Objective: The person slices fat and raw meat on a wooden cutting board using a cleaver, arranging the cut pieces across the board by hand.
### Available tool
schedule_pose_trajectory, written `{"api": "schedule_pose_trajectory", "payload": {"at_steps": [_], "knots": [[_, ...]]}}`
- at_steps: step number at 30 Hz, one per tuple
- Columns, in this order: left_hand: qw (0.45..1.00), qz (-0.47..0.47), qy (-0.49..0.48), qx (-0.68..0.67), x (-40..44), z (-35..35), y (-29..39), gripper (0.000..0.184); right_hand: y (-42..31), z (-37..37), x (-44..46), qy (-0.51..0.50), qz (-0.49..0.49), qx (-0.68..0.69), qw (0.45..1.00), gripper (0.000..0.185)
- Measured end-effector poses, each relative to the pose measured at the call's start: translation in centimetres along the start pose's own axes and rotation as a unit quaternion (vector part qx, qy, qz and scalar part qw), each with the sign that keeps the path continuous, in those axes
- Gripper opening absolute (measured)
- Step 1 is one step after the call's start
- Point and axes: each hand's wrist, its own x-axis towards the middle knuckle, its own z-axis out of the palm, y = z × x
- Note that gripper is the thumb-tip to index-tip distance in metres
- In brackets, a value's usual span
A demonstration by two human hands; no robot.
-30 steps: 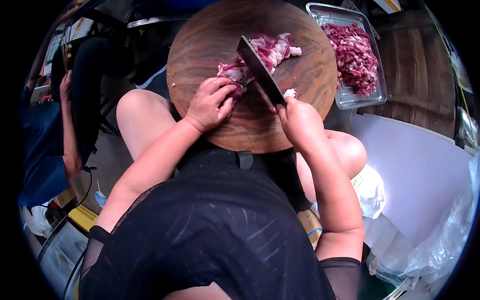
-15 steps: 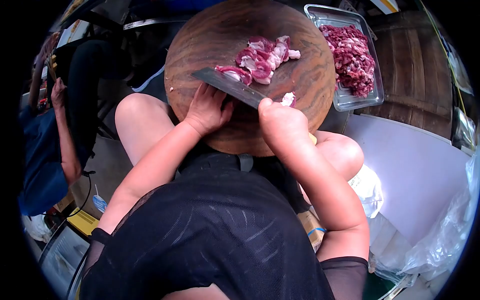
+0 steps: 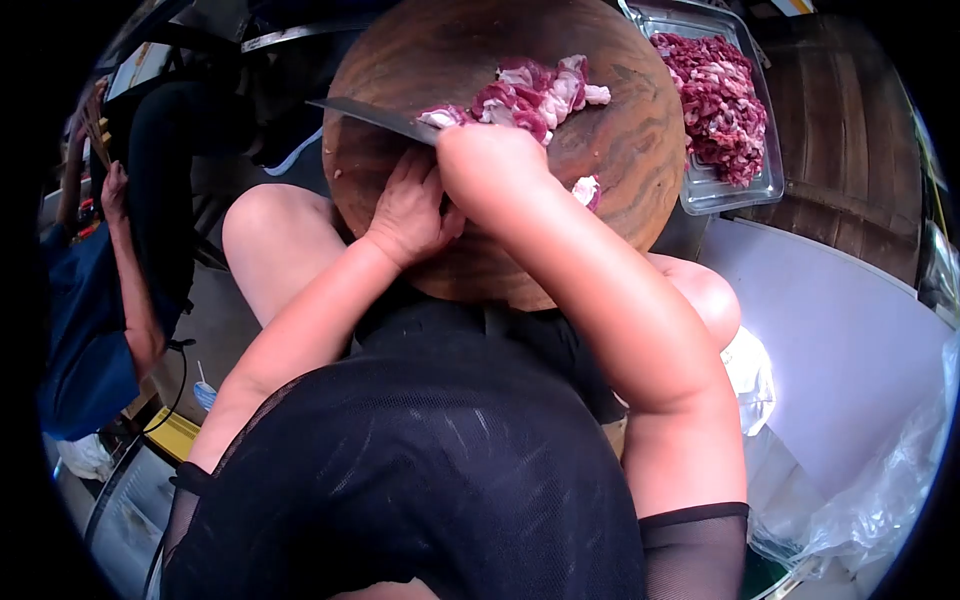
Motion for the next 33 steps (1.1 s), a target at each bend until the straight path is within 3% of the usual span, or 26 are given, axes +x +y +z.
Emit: {"api": "schedule_pose_trajectory", "payload": {"at_steps": [6,11,13,16,18,20,24,33], "knots": [[1.000,-0.007,-0.001,-0.005,-0.6,-0.1,-0.8,0.036,1.5,-0.6,-4.2,-0.070,0.114,-0.026,0.991,0.017],[1.000,0.009,-0.021,-0.018,-0.8,-0.1,-1.1,0.042,5.6,0.3,-11.7,-0.054,0.161,0.006,0.986,0.021],[0.999,0.026,0.017,-0.016,-1.1,-0.5,-0.7,0.043,5.0,0.4,-13.0,0.056,0.189,0.015,0.980,0.023],[0.996,0.049,0.069,0.010,-1.7,-0.9,-0.6,0.044,3.0,0.2,-13.1,0.087,0.208,0.074,0.971,0.024],[0.997,0.054,0.001,-0.058,-2.2,-0.7,-0.7,0.042,2.7,0.8,-12.8,0.097,0.182,0.040,0.978,0.020],[0.997,0.058,0.029,-0.041,-2.2,-0.6,-0.2,0.037,2.8,1.1,-11.9,0.112,0.099,-0.024,0.988,0.014],[0.999,0.036,0.019,-0.029,-2.1,-0.6,0.2,0.035,2.6,0.3,-9.8,0.034,0.060,-0.090,0.994,0.007],[0.996,0.041,0.015,-0.072,-1.7,-0.4,0.1,0.033,0.1,-0.2,-2.5,-0.048,0.034,-0.011,0.998,0.016]]}}
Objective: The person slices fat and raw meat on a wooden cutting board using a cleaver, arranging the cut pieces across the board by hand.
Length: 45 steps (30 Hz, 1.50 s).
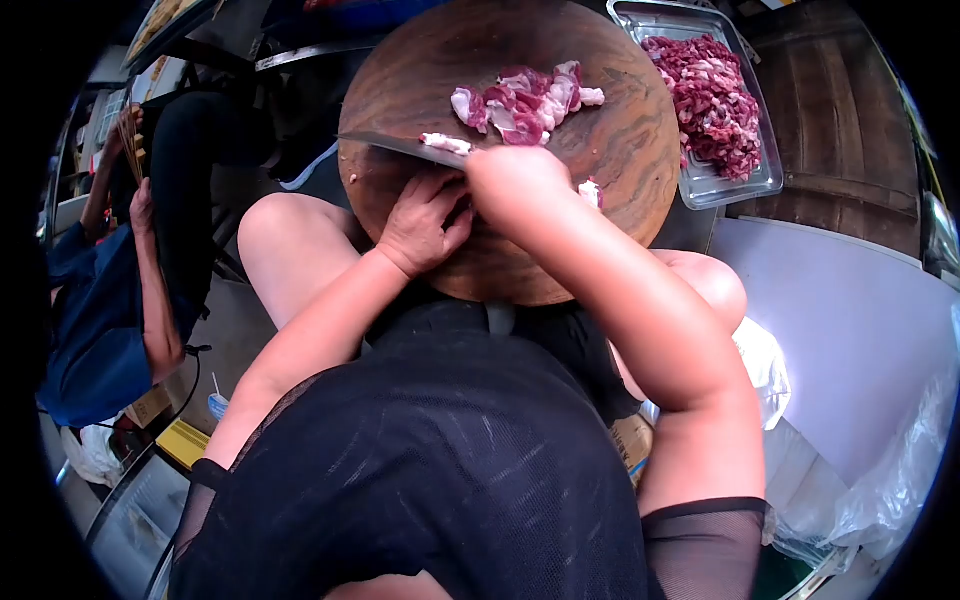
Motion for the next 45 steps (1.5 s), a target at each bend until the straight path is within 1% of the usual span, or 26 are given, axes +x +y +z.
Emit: {"api": "schedule_pose_trajectory", "payload": {"at_steps": [1,3,5,7,9,10,12,13,15,16,19,20,22,23,24,26,28,29,31,33,35,37,39,41,43,45], "knots": [[1.000,0.009,0.004,0.009,0.0,0.0,0.0,0.033,-0.5,-0.1,1.1,-0.011,-0.008,0.004,1.000,0.017],[0.999,0.020,0.007,0.025,0.1,-0.1,-0.1,0.034,-0.8,0.0,2.3,-0.001,-0.015,0.002,1.000,0.018],[0.999,0.031,0.016,0.019,0.0,0.0,-0.1,0.034,-0.8,-0.3,1.8,0.010,-0.019,-0.002,1.000,0.018],[0.999,0.035,0.018,0.021,-0.2,0.1,-0.3,0.034,0.8,-1.1,-0.3,-0.041,-0.005,-0.022,0.999,0.020],[0.999,0.041,0.019,0.020,-0.3,0.1,-0.4,0.034,3.4,-0.9,-2.3,-0.015,0.080,0.032,0.996,0.018],[0.999,0.044,0.016,0.021,-0.1,0.2,-0.5,0.034,4.2,-0.3,-3.5,-0.011,0.083,0.031,0.996,0.018],[0.998,0.053,0.011,0.028,-0.1,0.3,-0.5,0.034,4.7,1.2,-6.5,0.140,0.097,0.008,0.985,0.015],[0.998,0.058,0.010,0.026,-0.1,0.3,-0.4,0.034,4.4,1.5,-7.8,0.161,0.092,0.018,0.983,0.013],[0.999,0.026,-0.007,0.028,-0.2,0.2,-0.2,0.035,3.2,1.6,-10.0,0.179,0.069,0.029,0.981,0.012],[0.999,0.028,-0.011,0.026,-0.2,0.3,-0.2,0.035,2.7,1.8,-10.7,0.149,0.068,-0.003,0.987,0.008],[0.999,0.035,0.005,0.040,0.0,0.6,-0.1,0.038,2.4,2.7,-11.2,0.120,0.061,-0.038,0.990,0.005],[0.999,0.035,0.005,0.038,0.0,0.6,0.0,0.038,2.4,2.5,-11.1,0.127,0.049,-0.037,0.990,0.005],[0.999,-0.005,-0.031,0.039,-0.2,0.5,0.1,0.044,2.2,2.0,-10.7,0.105,0.054,-0.049,0.992,0.005],[0.999,-0.011,-0.031,0.038,-0.2,0.4,0.1,0.044,2.1,1.7,-10.4,0.085,0.059,-0.060,0.993,0.005],[0.999,-0.015,-0.038,0.032,-0.2,0.3,0.1,0.043,2.0,1.3,-10.1,0.080,0.056,-0.060,0.993,0.005],[0.998,-0.025,-0.047,0.024,0.0,0.3,0.0,0.042,1.8,0.4,-9.5,0.012,0.070,-0.061,0.996,0.007],[0.999,0.010,-0.024,0.039,0.1,0.4,-0.2,0.035,2.1,-0.1,-8.9,-0.007,0.064,-0.048,0.997,0.007],[0.999,0.005,-0.025,0.038,0.0,0.4,-0.3,0.035,2.2,-0.3,-8.5,-0.020,0.060,-0.036,0.997,0.008],[0.998,0.025,-0.015,0.058,-0.1,0.3,-0.4,0.035,2.3,-0.5,-7.3,-0.014,0.043,-0.024,0.999,0.009],[0.999,0.014,-0.016,0.038,-0.1,0.2,-0.4,0.034,2.0,-0.4,-5.4,-0.005,0.026,-0.011,1.000,0.010],[1.000,0.005,-0.019,0.018,0.0,0.0,-0.3,0.034,1.1,0.1,-2.4,0.045,-0.027,0.035,0.998,0.010],[1.000,-0.005,-0.006,0.025,0.2,-0.1,-0.2,0.033,0.1,0.5,0.4,0.039,-0.047,0.048,0.997,0.011],[0.999,0.009,0.000,0.040,0.2,-0.1,-0.2,0.033,0.0,0.6,1.8,0.029,-0.047,0.035,0.998,0.009],[0.999,0.032,0.000,0.038,0.1,0.0,-0.2,0.033,-0.3,0.6,0.9,0.022,-0.043,0.024,0.999,0.009],[0.998,0.040,-0.013,0.039,-0.3,0.1,0.0,0.032,0.4,0.5,-1.5,0.008,0.000,0.020,1.000,0.010],[0.998,0.045,-0.025,0.035,-0.3,0.1,0.3,0.032,1.6,1.2,-4.6,0.024,0.011,0.016,1.000,0.011]]}}
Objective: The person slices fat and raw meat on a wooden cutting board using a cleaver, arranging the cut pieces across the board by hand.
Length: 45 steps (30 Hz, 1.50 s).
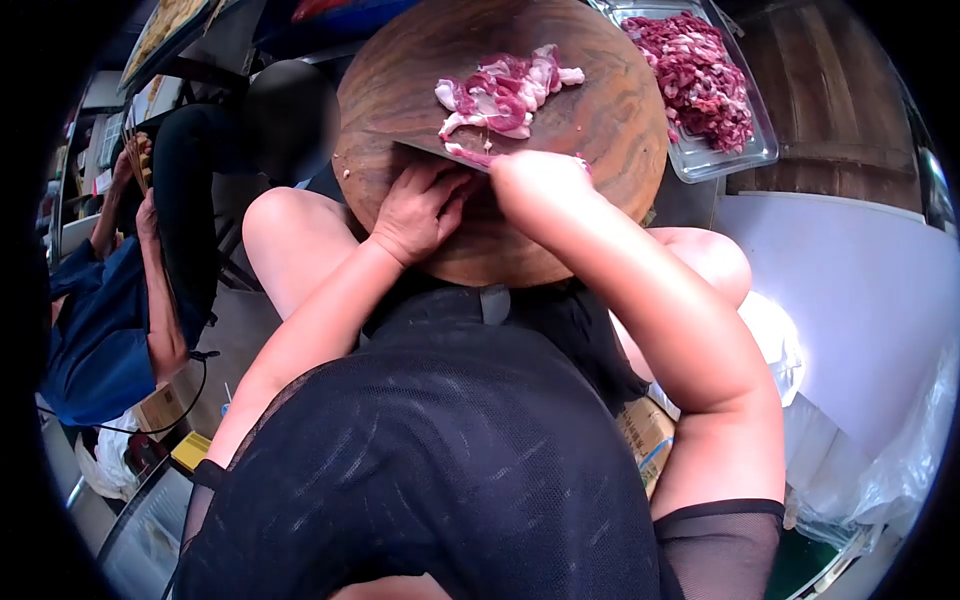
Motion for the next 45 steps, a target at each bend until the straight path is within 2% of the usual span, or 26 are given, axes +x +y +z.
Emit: {"api": "schedule_pose_trajectory", "payload": {"at_steps": [2,6,8,11,16,19,21,22,27,28,30,33,37,40,45], "knots": [[0.999,0.019,0.011,0.031,0.4,-0.5,0.2,0.031,0.7,-0.2,-3.0,-0.019,0.068,-0.032,0.997,0.019],[0.999,0.018,0.019,0.038,-0.2,-0.1,-0.4,0.040,3.5,0.8,-6.4,-0.033,0.103,-0.020,0.994,0.017],[0.999,0.014,0.011,0.041,-0.7,0.0,-0.6,0.041,3.8,1.7,-7.8,0.052,0.132,0.043,0.989,0.018],[0.999,0.002,0.000,0.039,-0.3,-1.1,0.5,0.043,2.4,2.6,-8.6,0.120,0.186,0.071,0.973,0.020],[0.999,0.020,0.006,0.036,-0.8,-0.4,0.2,0.040,0.1,1.5,-9.4,0.201,0.118,0.102,0.967,0.021],[1.000,0.002,0.005,-0.013,-0.8,0.5,-0.4,0.037,0.7,2.3,-8.1,0.161,0.096,0.062,0.980,0.020],[1.000,0.006,0.020,-0.014,-1.0,0.9,-0.5,0.035,0.7,2.9,-5.9,0.031,0.133,0.006,0.991,0.018],[1.000,0.005,0.016,-0.017,-0.9,0.8,-0.4,0.035,0.2,2.9,-4.5,0.027,0.135,0.008,0.990,0.018],[0.999,0.030,0.021,0.012,-0.7,0.7,-0.2,0.034,0.7,1.7,0.4,0.105,0.091,0.050,0.989,0.017],[0.999,0.032,0.028,0.014,-0.6,0.6,-0.3,0.034,1.6,2.0,0.0,0.161,0.060,0.061,0.983,0.017],[0.999,0.028,0.029,0.011,-0.9,0.5,-0.3,0.034,1.4,2.7,-1.3,0.226,0.086,0.066,0.968,0.018],[1.000,0.005,0.010,0.010,-1.0,0.5,-0.2,0.035,0.8,2.7,-4.6,0.247,0.071,0.055,0.965,0.018],[1.000,-0.011,-0.012,0.017,-1.2,0.9,-0.2,0.037,-0.3,3.0,-8.2,0.204,0.028,0.026,0.978,0.017],[0.998,0.013,-0.008,0.054,-1.1,0.8,-0.1,0.038,-0.6,2.6,-8.2,0.156,0.035,-0.004,0.987,0.011],[0.999,-0.004,-0.015,0.050,-1.2,0.9,-0.2,0.039,-1.0,1.1,-6.7,0.060,0.048,-0.013,0.997,0.005]]}}
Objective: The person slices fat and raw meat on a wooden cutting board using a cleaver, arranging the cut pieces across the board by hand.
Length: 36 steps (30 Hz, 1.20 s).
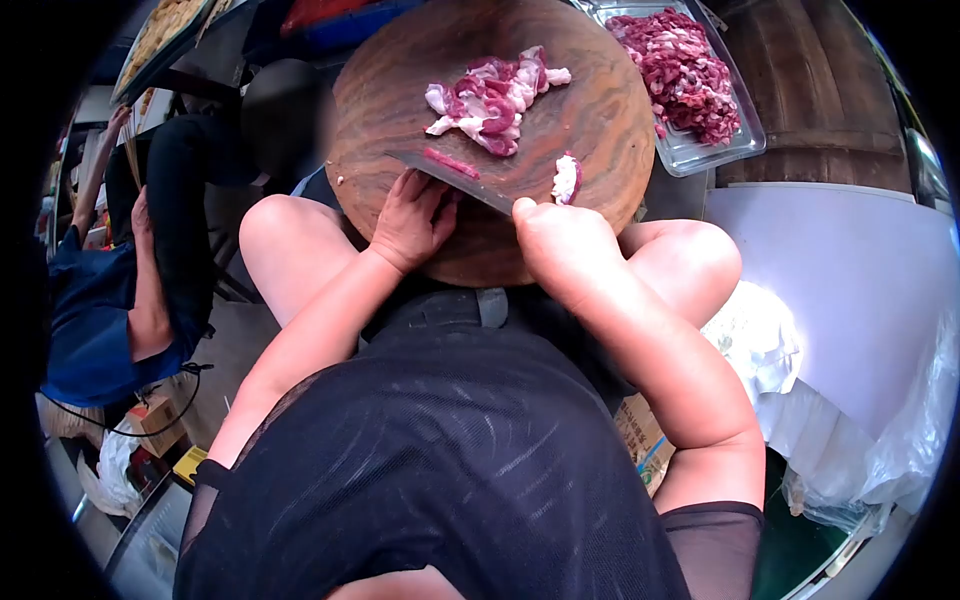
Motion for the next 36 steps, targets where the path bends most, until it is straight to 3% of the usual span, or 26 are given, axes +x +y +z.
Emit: {"api": "schedule_pose_trajectory", "payload": {"at_steps": [5,7,13,14,17,22,23,26,27,28,29,31,33,36], "knots": [[0.998,-0.005,-0.002,-0.058,0.4,-0.5,-0.2,0.037,0.8,-0.1,2.3,-0.046,-0.019,0.016,0.999,0.006],[0.997,0.005,0.020,-0.068,0.7,-0.6,-0.1,0.035,0.6,0.8,4.9,0.024,-0.068,0.045,0.996,0.010],[0.999,0.013,0.035,-0.015,0.8,-0.6,0.1,0.033,-3.1,-0.2,11.7,-0.072,-0.064,0.046,0.994,0.016],[1.000,0.016,0.025,-0.010,0.7,-0.7,0.1,0.033,-3.2,-0.6,11.6,-0.108,-0.057,0.031,0.992,0.016],[0.999,0.032,0.012,-0.016,0.2,-0.7,0.3,0.034,-1.8,1.1,8.6,-0.063,-0.025,0.050,0.996,0.017],[0.999,0.037,0.008,-0.008,0.2,-1.0,-0.2,0.036,1.7,0.3,0.7,-0.102,0.051,0.003,0.994,0.017],[0.999,0.047,0.017,-0.001,0.3,-1.1,-0.3,0.037,2.8,0.7,-0.8,-0.057,0.041,0.025,0.997,0.017],[0.999,0.019,-0.017,-0.035,-0.2,-1.4,0.1,0.043,4.0,1.0,-3.0,-0.071,0.093,0.059,0.991,0.017],[0.997,-0.007,-0.030,-0.070,-0.1,-1.6,0.3,0.043,3.8,1.2,-3.6,-0.013,0.112,0.067,0.991,0.018],[0.991,-0.031,0.002,-0.129,0.0,-1.8,0.4,0.042,3.4,1.4,-4.2,0.042,0.131,0.077,0.987,0.019],[0.997,-0.018,0.053,-0.059,-0.1,-2.0,0.3,0.036,3.0,1.6,-4.7,0.039,0.132,0.077,0.987,0.019],[0.996,0.018,0.080,-0.040,0.0,-2.4,0.1,0.031,1.3,1.4,-4.9,0.114,0.145,0.150,0.971,0.023],[0.998,0.013,0.018,-0.067,-0.2,-1.7,-0.3,0.028,0.7,1.7,-4.6,0.156,0.093,0.153,0.971,0.025],[0.998,0.016,0.032,-0.058,-0.3,-1.2,-0.6,0.029,0.5,2.0,-3.7,0.128,0.050,0.111,0.984,0.023]]}}
